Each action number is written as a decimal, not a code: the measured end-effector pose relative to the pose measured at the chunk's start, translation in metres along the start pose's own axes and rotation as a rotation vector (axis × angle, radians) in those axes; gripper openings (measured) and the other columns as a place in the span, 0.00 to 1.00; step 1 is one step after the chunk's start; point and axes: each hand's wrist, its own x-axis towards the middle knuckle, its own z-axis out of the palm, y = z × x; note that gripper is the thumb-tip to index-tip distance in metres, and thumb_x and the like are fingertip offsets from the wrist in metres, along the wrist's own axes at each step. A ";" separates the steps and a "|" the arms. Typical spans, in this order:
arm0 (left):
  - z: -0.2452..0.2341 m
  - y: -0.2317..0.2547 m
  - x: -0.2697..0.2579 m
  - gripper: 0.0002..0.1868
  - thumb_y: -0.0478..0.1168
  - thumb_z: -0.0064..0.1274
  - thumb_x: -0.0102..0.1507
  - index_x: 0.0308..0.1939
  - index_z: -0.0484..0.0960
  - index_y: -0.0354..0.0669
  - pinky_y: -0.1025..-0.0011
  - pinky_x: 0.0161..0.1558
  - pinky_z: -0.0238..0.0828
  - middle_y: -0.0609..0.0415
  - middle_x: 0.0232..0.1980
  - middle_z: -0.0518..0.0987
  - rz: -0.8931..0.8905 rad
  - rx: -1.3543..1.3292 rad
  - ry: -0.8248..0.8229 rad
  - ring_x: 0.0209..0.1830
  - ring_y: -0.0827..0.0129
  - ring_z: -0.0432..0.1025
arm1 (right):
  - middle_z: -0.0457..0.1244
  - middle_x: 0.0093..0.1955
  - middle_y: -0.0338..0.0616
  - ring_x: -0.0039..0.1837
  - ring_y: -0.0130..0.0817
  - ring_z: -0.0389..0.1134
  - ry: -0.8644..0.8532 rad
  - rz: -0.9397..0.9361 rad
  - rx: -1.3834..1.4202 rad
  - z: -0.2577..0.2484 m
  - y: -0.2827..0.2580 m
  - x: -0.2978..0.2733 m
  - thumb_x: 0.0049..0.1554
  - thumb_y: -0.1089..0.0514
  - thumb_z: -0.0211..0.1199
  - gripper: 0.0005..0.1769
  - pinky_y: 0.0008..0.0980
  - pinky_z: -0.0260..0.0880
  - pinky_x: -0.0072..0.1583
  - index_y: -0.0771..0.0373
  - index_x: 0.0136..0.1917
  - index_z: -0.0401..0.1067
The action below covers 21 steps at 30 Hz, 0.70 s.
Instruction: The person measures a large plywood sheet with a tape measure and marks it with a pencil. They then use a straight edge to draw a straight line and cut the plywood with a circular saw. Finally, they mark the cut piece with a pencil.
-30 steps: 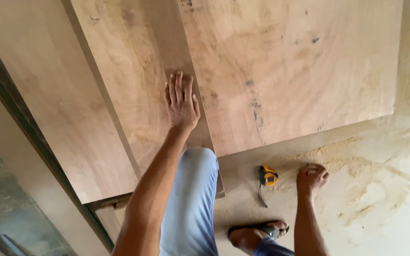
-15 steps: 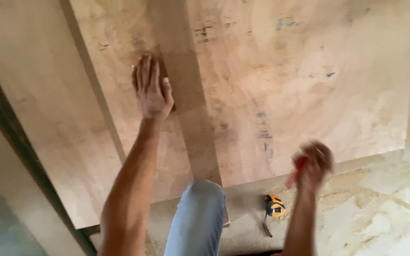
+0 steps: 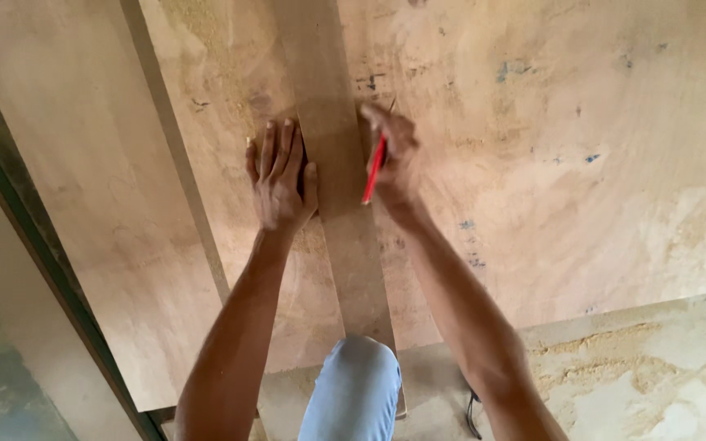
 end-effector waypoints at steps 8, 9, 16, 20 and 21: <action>0.001 0.000 0.000 0.27 0.45 0.45 0.71 0.71 0.74 0.36 0.43 0.79 0.42 0.47 0.78 0.67 0.001 -0.011 0.023 0.82 0.51 0.55 | 0.62 0.72 0.65 0.75 0.58 0.63 -0.158 -0.256 -0.205 -0.019 -0.027 -0.013 0.59 0.69 0.62 0.17 0.54 0.55 0.76 0.69 0.62 0.69; 0.000 0.000 -0.001 0.27 0.45 0.45 0.71 0.71 0.74 0.35 0.43 0.79 0.42 0.47 0.78 0.67 -0.003 -0.014 0.023 0.82 0.51 0.55 | 0.62 0.72 0.65 0.75 0.58 0.63 -0.150 -0.285 -0.229 -0.019 -0.030 -0.012 0.59 0.68 0.63 0.14 0.55 0.55 0.76 0.67 0.59 0.69; 0.001 0.000 -0.002 0.27 0.46 0.43 0.71 0.71 0.74 0.34 0.42 0.78 0.41 0.48 0.78 0.67 -0.020 -0.027 -0.005 0.82 0.50 0.53 | 0.68 0.59 0.49 0.73 0.50 0.67 -0.151 -0.228 -0.249 -0.017 -0.038 -0.010 0.59 0.68 0.64 0.18 0.55 0.57 0.77 0.69 0.62 0.68; 0.000 -0.002 -0.002 0.26 0.46 0.42 0.73 0.71 0.75 0.35 0.42 0.78 0.41 0.50 0.78 0.68 -0.010 0.018 -0.002 0.83 0.53 0.53 | 0.64 0.72 0.56 0.76 0.50 0.64 -0.114 -0.256 -0.256 -0.018 -0.042 -0.011 0.60 0.67 0.64 0.09 0.50 0.59 0.76 0.63 0.53 0.69; 0.000 -0.002 -0.002 0.26 0.47 0.42 0.73 0.71 0.75 0.35 0.43 0.78 0.41 0.50 0.78 0.68 -0.011 0.018 -0.005 0.83 0.53 0.53 | 0.64 0.72 0.56 0.76 0.50 0.64 -0.116 -0.251 -0.255 -0.018 -0.042 -0.010 0.60 0.67 0.64 0.10 0.51 0.59 0.76 0.64 0.55 0.69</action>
